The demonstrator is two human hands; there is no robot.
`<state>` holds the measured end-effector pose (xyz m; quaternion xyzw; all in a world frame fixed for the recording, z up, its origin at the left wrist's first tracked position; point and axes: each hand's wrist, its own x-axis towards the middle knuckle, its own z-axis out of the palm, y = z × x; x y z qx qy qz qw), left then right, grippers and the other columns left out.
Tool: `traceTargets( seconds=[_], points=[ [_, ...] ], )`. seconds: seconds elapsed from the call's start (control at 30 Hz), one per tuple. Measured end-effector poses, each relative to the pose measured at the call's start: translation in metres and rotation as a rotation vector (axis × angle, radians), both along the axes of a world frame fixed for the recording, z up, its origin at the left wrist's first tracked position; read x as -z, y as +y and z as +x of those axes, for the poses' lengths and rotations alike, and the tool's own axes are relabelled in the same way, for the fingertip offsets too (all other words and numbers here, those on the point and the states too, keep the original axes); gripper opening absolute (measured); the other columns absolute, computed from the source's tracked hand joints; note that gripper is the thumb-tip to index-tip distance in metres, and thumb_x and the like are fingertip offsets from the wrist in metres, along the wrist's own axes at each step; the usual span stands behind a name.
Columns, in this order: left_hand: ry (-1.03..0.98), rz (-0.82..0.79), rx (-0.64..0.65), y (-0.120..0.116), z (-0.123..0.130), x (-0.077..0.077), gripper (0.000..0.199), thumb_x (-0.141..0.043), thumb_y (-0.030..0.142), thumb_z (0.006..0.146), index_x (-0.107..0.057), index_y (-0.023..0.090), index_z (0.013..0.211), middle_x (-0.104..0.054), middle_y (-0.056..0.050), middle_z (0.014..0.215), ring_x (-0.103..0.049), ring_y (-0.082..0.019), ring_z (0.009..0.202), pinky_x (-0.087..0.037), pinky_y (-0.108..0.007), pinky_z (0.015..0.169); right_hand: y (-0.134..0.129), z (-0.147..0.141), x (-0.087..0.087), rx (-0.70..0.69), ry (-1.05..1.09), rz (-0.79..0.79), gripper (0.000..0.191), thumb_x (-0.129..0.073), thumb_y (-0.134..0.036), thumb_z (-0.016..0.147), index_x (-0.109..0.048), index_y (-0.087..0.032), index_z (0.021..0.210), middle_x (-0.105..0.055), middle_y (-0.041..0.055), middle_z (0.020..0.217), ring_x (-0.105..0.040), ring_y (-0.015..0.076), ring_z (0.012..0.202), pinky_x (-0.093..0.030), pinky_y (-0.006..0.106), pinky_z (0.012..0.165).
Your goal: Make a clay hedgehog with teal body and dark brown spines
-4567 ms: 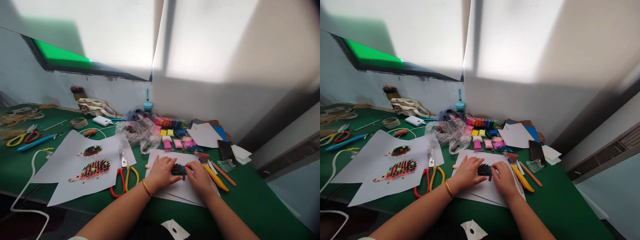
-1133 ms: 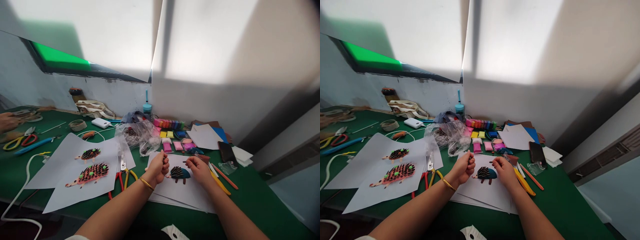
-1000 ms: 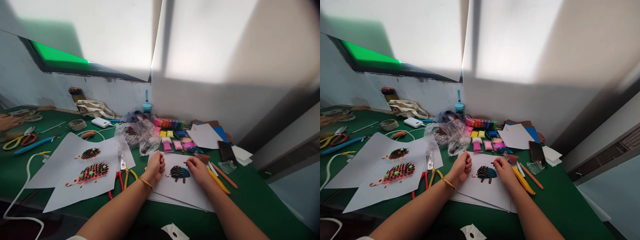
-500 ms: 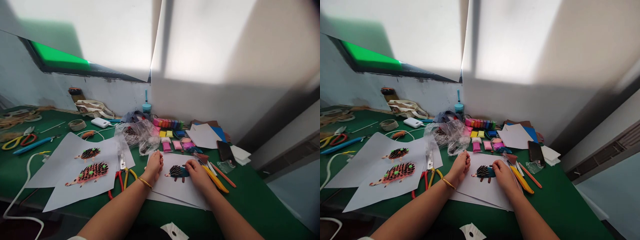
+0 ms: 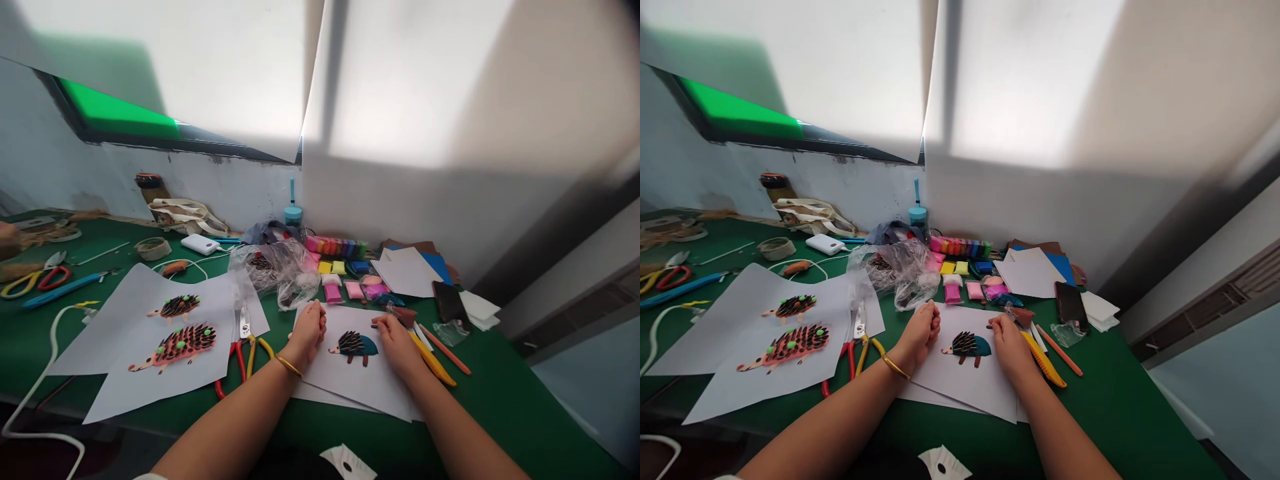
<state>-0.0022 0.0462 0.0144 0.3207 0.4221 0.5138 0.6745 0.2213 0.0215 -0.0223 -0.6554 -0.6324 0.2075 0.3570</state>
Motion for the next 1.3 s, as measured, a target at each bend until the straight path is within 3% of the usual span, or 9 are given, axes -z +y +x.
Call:
traceTargets(
  seconds=[0.23,0.33,0.5,0.73,0.9,1.3],
  points=[
    [-0.065,0.056,-0.006,0.001,-0.001,0.001,0.041,-0.057,0.059,0.085,-0.044,0.02,0.078,-0.038,0.008,0.056,-0.024,-0.003,0.038,-0.011,-0.015,0.038,-0.005,-0.004,0.0,0.033,-0.011,0.036,0.027,-0.038,-0.038,0.091,-0.06,-0.022,0.094,-0.065,0.0078,0.105,-0.059,0.0243,0.102,-0.045,0.038,0.088],
    [-0.052,0.061,-0.009,0.0,0.0,0.002,0.039,-0.057,0.057,0.086,-0.044,0.02,0.078,-0.038,0.008,0.056,-0.025,-0.003,0.038,-0.012,-0.016,0.038,-0.01,-0.008,-0.008,-0.011,-0.031,0.096,0.024,-0.04,-0.037,0.091,-0.059,-0.022,0.089,-0.065,0.0066,0.099,-0.059,0.024,0.097,-0.045,0.037,0.085],
    [-0.019,0.054,-0.013,-0.001,0.001,0.002,0.038,-0.054,0.055,0.087,-0.044,0.02,0.078,-0.038,0.008,0.056,-0.026,-0.003,0.038,-0.011,-0.016,0.038,-0.016,-0.016,-0.017,-0.101,0.0,0.009,0.021,-0.043,-0.034,0.091,-0.06,-0.023,0.089,-0.066,0.0033,0.089,-0.06,0.0219,0.084,-0.046,0.034,0.075],
    [-0.011,0.064,-0.008,-0.002,0.002,0.003,0.037,-0.054,0.055,0.088,-0.044,0.02,0.078,-0.038,0.007,0.056,-0.026,-0.004,0.038,-0.011,-0.016,0.038,-0.012,-0.016,-0.009,-0.175,0.001,0.113,0.023,-0.044,-0.027,0.088,-0.066,-0.022,0.094,-0.067,0.0062,0.101,-0.061,0.0223,0.098,-0.047,0.037,0.09],
    [-0.015,0.067,-0.008,-0.002,0.002,0.003,0.037,-0.055,0.054,0.087,-0.044,0.02,0.077,-0.039,0.007,0.056,-0.026,-0.004,0.038,-0.012,-0.017,0.038,-0.011,-0.019,-0.003,-0.083,0.053,0.113,0.026,-0.047,-0.033,0.089,-0.066,-0.022,0.104,-0.067,0.0074,0.107,-0.062,0.0238,0.098,-0.049,0.039,0.087],
    [-0.007,0.061,-0.001,-0.003,0.002,0.002,0.036,-0.053,0.053,0.089,-0.044,0.02,0.077,-0.039,0.007,0.057,-0.026,-0.004,0.039,-0.012,-0.017,0.039,-0.004,-0.02,0.005,-0.083,0.022,0.102,0.026,-0.048,-0.032,0.088,-0.066,-0.022,0.105,-0.066,0.0073,0.104,-0.061,0.0242,0.099,-0.048,0.04,0.089]
  ],
)
